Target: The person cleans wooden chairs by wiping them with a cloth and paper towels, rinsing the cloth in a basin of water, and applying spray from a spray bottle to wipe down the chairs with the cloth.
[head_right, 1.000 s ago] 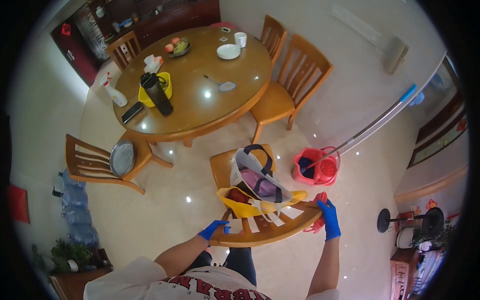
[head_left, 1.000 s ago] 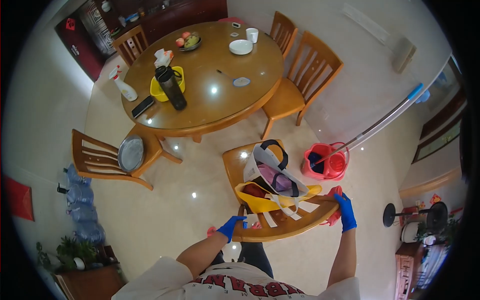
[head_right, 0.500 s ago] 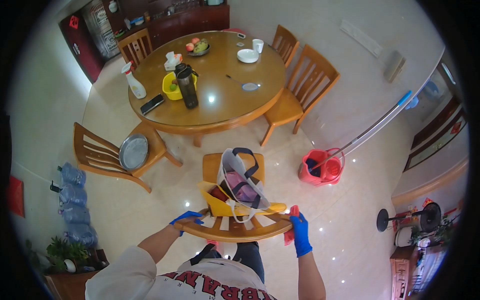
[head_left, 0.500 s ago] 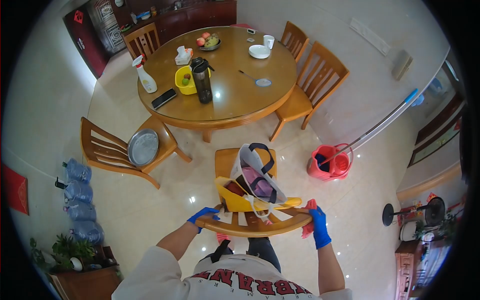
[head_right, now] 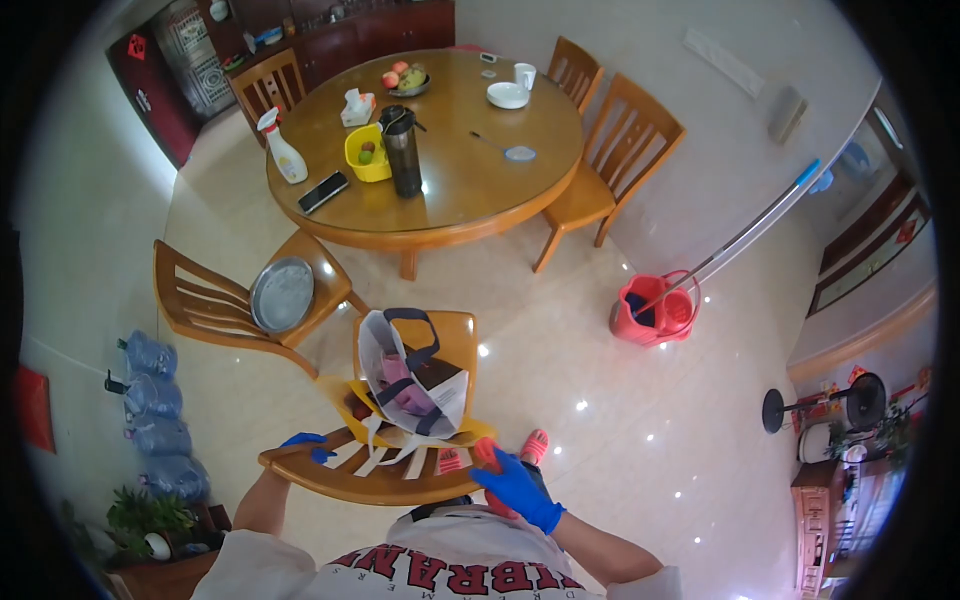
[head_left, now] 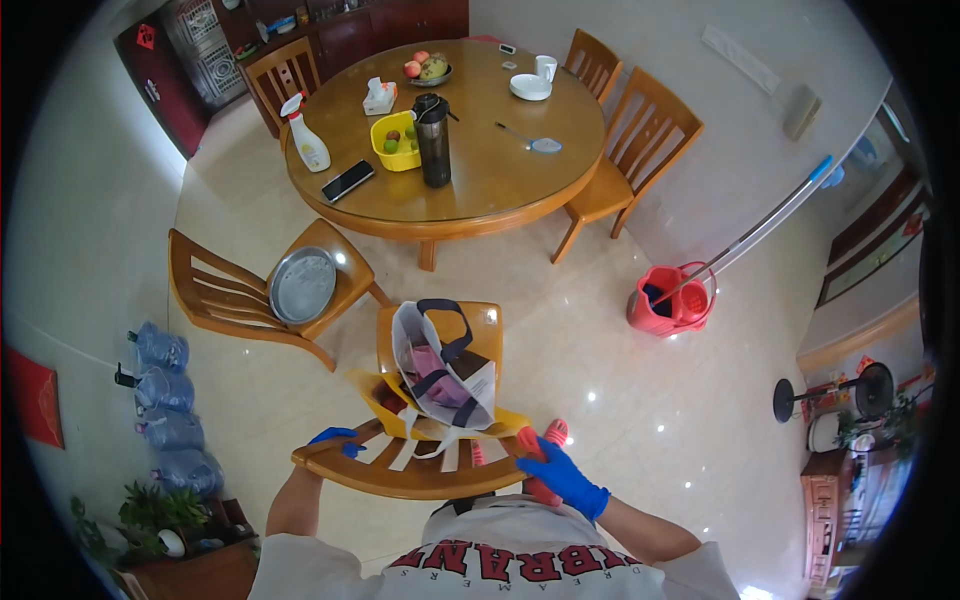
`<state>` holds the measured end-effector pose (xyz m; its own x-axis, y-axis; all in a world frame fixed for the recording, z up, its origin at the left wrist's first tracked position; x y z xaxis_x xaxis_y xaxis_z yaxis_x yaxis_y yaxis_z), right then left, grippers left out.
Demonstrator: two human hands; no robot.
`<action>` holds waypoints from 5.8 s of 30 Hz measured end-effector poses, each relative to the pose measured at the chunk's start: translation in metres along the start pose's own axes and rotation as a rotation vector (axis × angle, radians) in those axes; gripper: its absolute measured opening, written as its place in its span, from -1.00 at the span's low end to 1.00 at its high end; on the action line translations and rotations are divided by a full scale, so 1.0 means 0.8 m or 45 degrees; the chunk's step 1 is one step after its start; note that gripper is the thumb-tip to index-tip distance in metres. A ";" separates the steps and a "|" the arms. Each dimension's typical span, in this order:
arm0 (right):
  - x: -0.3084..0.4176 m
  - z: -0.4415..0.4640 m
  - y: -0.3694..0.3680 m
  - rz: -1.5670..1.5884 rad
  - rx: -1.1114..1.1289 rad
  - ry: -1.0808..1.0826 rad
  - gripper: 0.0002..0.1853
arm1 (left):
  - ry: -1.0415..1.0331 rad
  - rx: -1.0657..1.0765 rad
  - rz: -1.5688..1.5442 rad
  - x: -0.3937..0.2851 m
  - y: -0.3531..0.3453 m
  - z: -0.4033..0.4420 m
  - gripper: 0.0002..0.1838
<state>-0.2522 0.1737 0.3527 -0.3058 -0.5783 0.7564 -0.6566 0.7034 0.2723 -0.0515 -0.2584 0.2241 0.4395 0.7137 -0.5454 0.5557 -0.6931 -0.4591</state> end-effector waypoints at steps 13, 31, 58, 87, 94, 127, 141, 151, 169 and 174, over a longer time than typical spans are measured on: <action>0.030 0.037 0.027 1.096 0.372 -0.189 -0.68 | 0.371 0.127 -0.822 0.094 0.102 0.025 -0.71; -0.030 0.144 0.450 -0.071 -0.537 0.572 -0.79 | -0.319 0.026 1.551 0.359 -0.343 0.070 -0.70; 0.008 0.384 0.758 0.334 -0.113 0.221 -0.62 | -0.347 0.951 1.612 -0.108 -1.123 0.634 -0.71; -0.224 0.367 1.084 1.126 -0.905 -0.189 -0.75 | -0.132 0.313 0.484 -0.250 -1.596 1.066 -0.64; -0.271 0.334 1.059 1.236 -0.805 -0.086 -0.70 | -0.251 0.371 0.359 -0.178 -1.448 0.887 -0.71; -0.245 0.158 0.985 0.979 0.177 0.043 -0.56 | 0.192 0.750 1.335 0.112 -0.914 0.295 -0.37; -0.195 0.258 0.863 0.714 0.297 0.096 -0.50 | -0.648 -0.854 1.574 0.077 -0.779 0.133 -0.42; -0.134 0.482 0.708 -0.392 -0.030 0.530 -0.76 | -1.019 -1.661 -0.295 0.223 -0.861 0.129 -0.17; -0.247 0.766 0.427 -1.677 0.573 1.474 -0.31 | -0.256 -2.459 0.246 0.264 -0.851 0.115 -0.30; -0.107 0.837 0.262 -1.568 0.197 1.673 -0.36 | -0.099 -2.592 -0.165 0.285 -0.864 0.101 -0.31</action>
<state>-0.8249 0.0937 -0.0533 0.9903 0.0402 0.1331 -0.1361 0.0848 0.9871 -0.3923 0.3754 0.3602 0.3466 0.6961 -0.6287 0.4232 0.4821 0.7671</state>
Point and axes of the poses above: each hand's wrist, its own z-axis towards the middle knuckle, its own y-axis out of the back of the hand, x = y × z, the point moved 6 cm from there along z, towards the middle knuckle, and after that the axes turned 6 degrees about -z, right-handed, at the moved point
